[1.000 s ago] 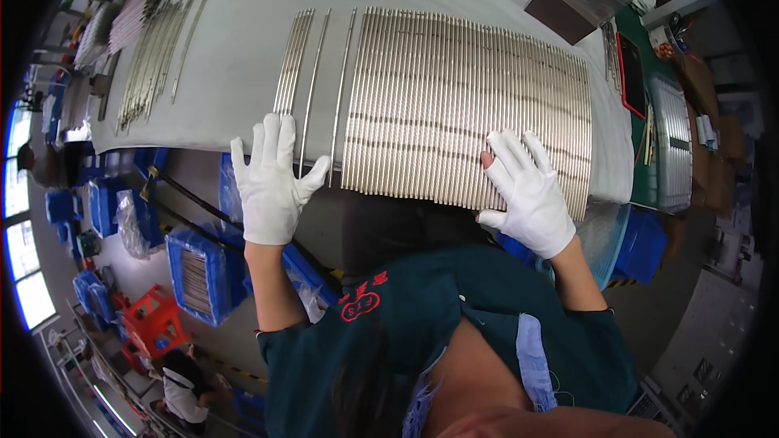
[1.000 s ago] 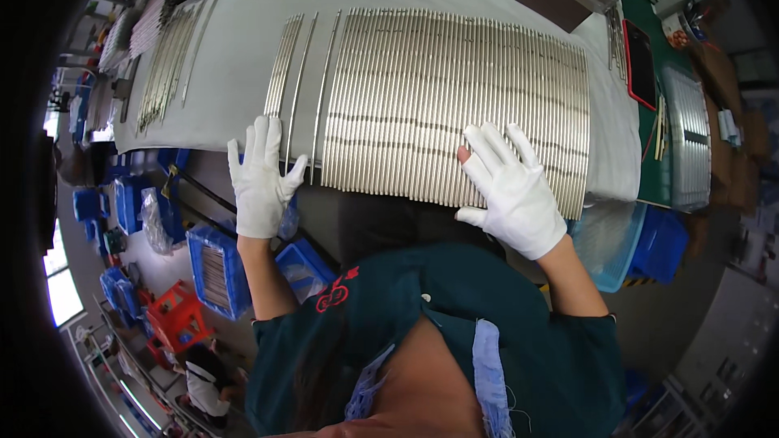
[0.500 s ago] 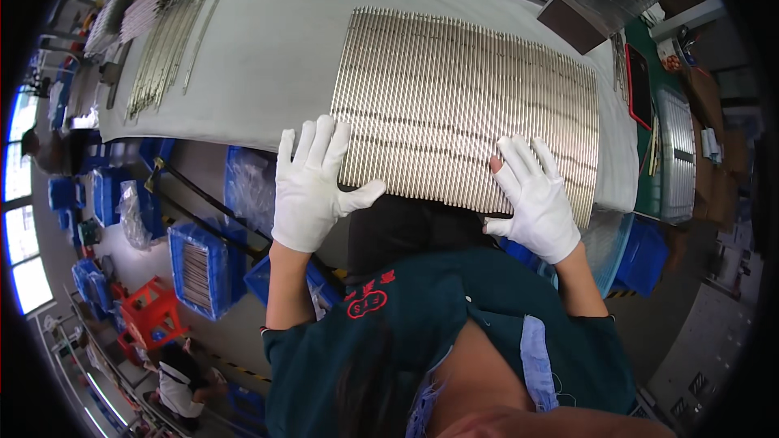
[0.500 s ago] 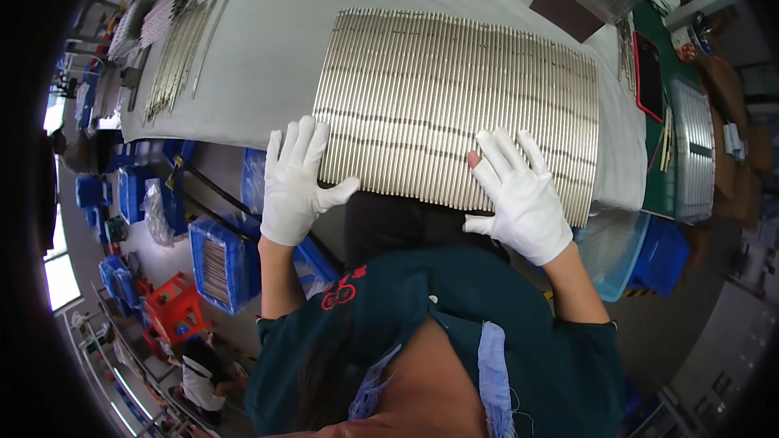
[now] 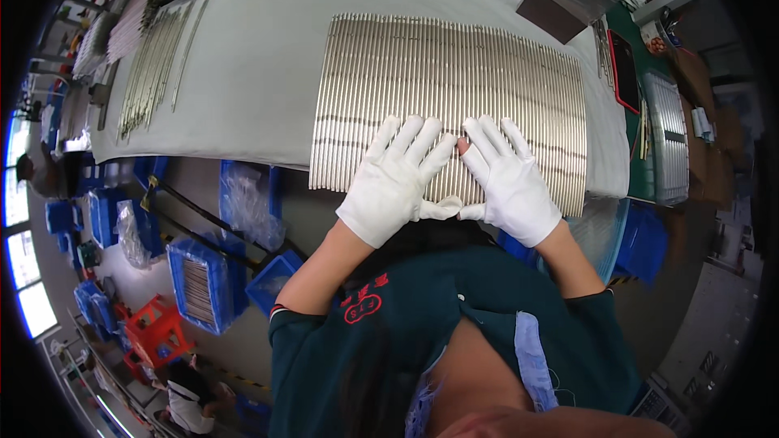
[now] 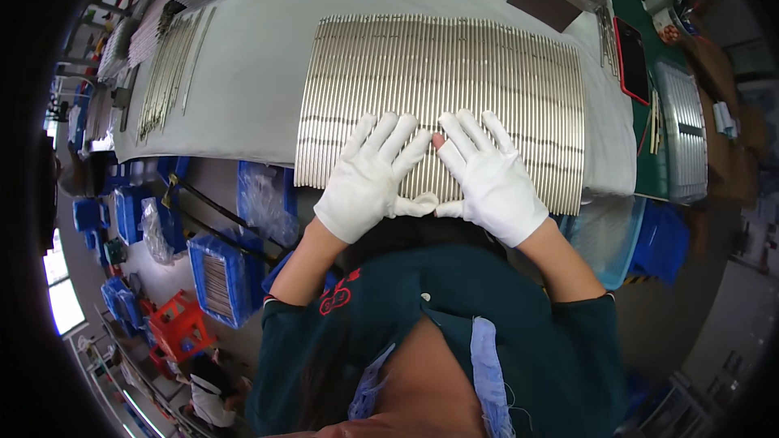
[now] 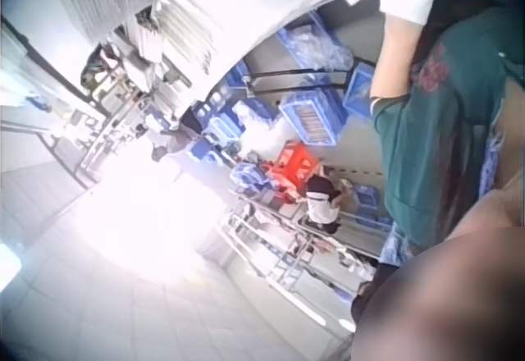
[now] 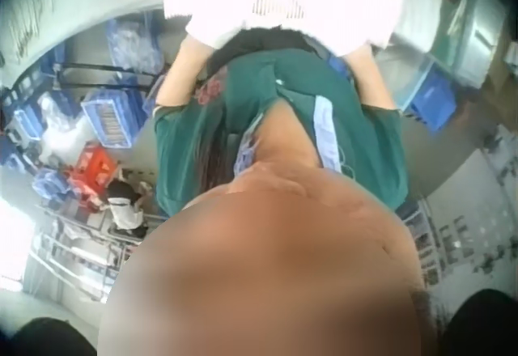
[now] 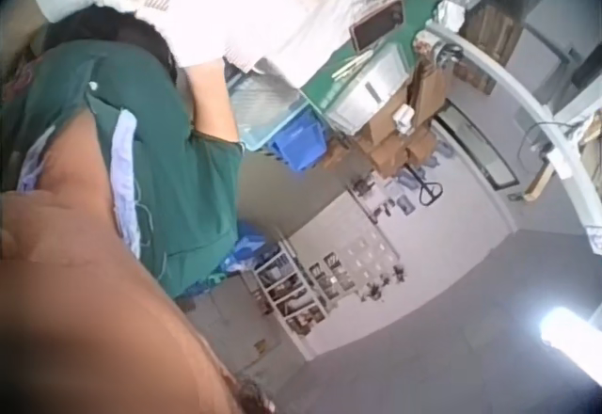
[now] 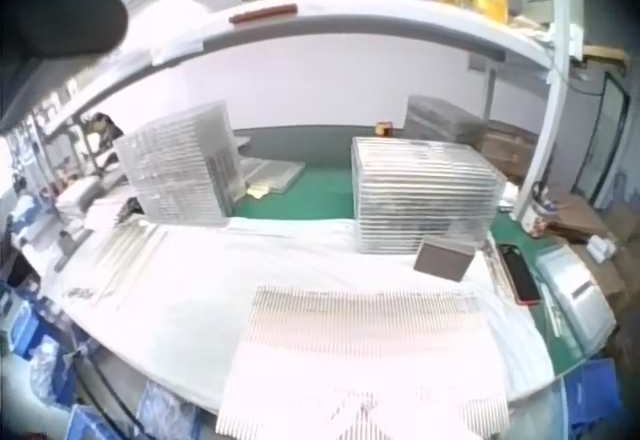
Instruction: Organizing and sanding thin metallic rods at a factory workbench using an abrasive block.
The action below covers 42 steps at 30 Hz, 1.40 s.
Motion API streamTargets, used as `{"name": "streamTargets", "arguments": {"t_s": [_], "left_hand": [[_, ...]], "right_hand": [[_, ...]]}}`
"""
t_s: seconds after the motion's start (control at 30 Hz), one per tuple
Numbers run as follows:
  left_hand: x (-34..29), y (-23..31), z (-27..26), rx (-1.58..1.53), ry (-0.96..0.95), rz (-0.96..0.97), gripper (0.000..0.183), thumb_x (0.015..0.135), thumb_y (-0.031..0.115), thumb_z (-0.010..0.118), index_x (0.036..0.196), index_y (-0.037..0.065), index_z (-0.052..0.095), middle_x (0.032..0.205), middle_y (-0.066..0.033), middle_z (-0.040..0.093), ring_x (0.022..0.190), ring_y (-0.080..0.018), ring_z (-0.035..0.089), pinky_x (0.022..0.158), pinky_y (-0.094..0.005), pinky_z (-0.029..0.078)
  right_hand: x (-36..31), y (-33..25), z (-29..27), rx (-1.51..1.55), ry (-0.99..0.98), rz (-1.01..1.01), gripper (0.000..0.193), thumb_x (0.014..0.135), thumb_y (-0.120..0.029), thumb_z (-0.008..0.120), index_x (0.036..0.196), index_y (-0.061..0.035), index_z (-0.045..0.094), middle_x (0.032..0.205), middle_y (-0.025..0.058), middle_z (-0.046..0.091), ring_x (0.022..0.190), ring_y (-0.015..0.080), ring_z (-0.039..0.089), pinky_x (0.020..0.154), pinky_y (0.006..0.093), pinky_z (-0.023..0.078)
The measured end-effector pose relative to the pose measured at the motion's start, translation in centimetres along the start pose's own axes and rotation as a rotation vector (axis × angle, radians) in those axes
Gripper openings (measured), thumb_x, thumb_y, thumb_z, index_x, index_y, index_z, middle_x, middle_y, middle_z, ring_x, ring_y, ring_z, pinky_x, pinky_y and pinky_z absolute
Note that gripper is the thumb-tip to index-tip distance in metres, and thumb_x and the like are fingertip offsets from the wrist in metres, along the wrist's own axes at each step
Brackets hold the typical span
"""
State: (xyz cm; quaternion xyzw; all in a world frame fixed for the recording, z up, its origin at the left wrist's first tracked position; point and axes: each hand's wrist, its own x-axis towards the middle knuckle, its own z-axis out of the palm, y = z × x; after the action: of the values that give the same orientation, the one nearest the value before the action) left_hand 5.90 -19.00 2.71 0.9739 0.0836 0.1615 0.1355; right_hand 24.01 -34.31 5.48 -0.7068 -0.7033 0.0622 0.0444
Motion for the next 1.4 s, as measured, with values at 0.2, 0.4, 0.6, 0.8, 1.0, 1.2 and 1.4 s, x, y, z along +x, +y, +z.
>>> {"name": "streamTargets", "arguments": {"t_s": [0.2,0.4,0.6,0.8,1.0,1.2,1.4], "left_hand": [[0.3,0.3,0.0,-0.009,-0.055,0.024,0.081,0.089,0.055,0.075,0.146,-0.001,0.058,0.145,-0.0194,0.059,0.139,-0.0377,0.054,0.124,-0.0543,0.036],[0.4,0.5,-0.1,0.011,-0.056,0.021,0.077,0.089,0.052,0.075,0.141,-0.002,0.06,0.141,-0.0195,0.059,0.135,-0.0378,0.055,0.122,-0.053,0.037],[-1.2,-1.0,-1.8,0.035,-0.032,0.002,0.085,0.079,0.057,0.082,0.142,0.003,0.061,0.138,-0.0234,0.06,0.125,-0.0448,0.056,0.11,-0.0566,0.045],[-1.5,-2.4,-1.7,0.118,-0.016,0.023,0.091,0.078,0.062,0.08,0.145,0.005,0.059,0.137,-0.0267,0.058,0.12,-0.0465,0.058,0.105,-0.057,0.047],[-1.1,-2.0,-1.5,0.082,-0.002,0.029,0.089,0.081,0.066,0.077,0.144,0.005,0.06,0.136,-0.0263,0.059,0.121,-0.0461,0.058,0.107,-0.0568,0.047],[-0.3,-1.0,-0.9,0.046,-0.01,0.047,0.081,0.087,0.063,0.074,0.14,0.003,0.064,0.138,-0.0242,0.06,0.128,-0.0446,0.056,0.113,-0.0571,0.044],[-0.5,-0.9,-1.0,0.056,-0.022,0.027,0.079,0.086,0.06,0.076,0.139,0.002,0.064,0.139,-0.023,0.06,0.128,-0.0436,0.056,0.114,-0.0569,0.044]], "right_hand": [[-0.1,-0.5,0.6,0.07,0.1,-0.025,0.08,0.082,-0.043,0.085,0.142,0.0014,0.059,0.153,0.0189,0.055,0.148,0.0376,0.049,0.128,0.0556,0.032],[-1.1,-0.6,0.5,0.142,0.098,-0.033,0.086,0.078,-0.045,0.088,0.144,0.0016,0.059,0.155,0.0207,0.055,0.15,0.0372,0.048,0.128,0.0553,0.033],[-4.8,2.3,-1.0,0.058,-0.05,0.091,0.099,0.07,-0.054,0.091,0.147,-0.0001,0.059,0.16,0.0217,0.052,0.153,0.0377,0.046,0.131,0.0558,0.026],[-5.4,3.9,-0.4,0.015,0.02,0.064,0.099,0.071,-0.06,0.086,0.147,-0.0023,0.058,0.161,0.0213,0.052,0.153,0.039,0.045,0.13,0.0559,0.027],[-5.1,3.7,-0.5,0.026,0.015,0.063,0.098,0.074,-0.06,0.085,0.149,-0.0026,0.057,0.162,0.0213,0.051,0.154,0.0393,0.044,0.131,0.0556,0.026],[-4.3,3.0,-0.2,0.033,0.026,0.071,0.098,0.076,-0.06,0.084,0.149,-0.0017,0.057,0.163,0.0216,0.05,0.155,0.0388,0.043,0.132,0.0557,0.024],[-5.3,3.3,-0.3,0.08,0.051,0.044,0.1,0.073,-0.061,0.086,0.147,-0.0001,0.058,0.161,0.0227,0.051,0.154,0.0398,0.044,0.132,0.0566,0.025]]}}
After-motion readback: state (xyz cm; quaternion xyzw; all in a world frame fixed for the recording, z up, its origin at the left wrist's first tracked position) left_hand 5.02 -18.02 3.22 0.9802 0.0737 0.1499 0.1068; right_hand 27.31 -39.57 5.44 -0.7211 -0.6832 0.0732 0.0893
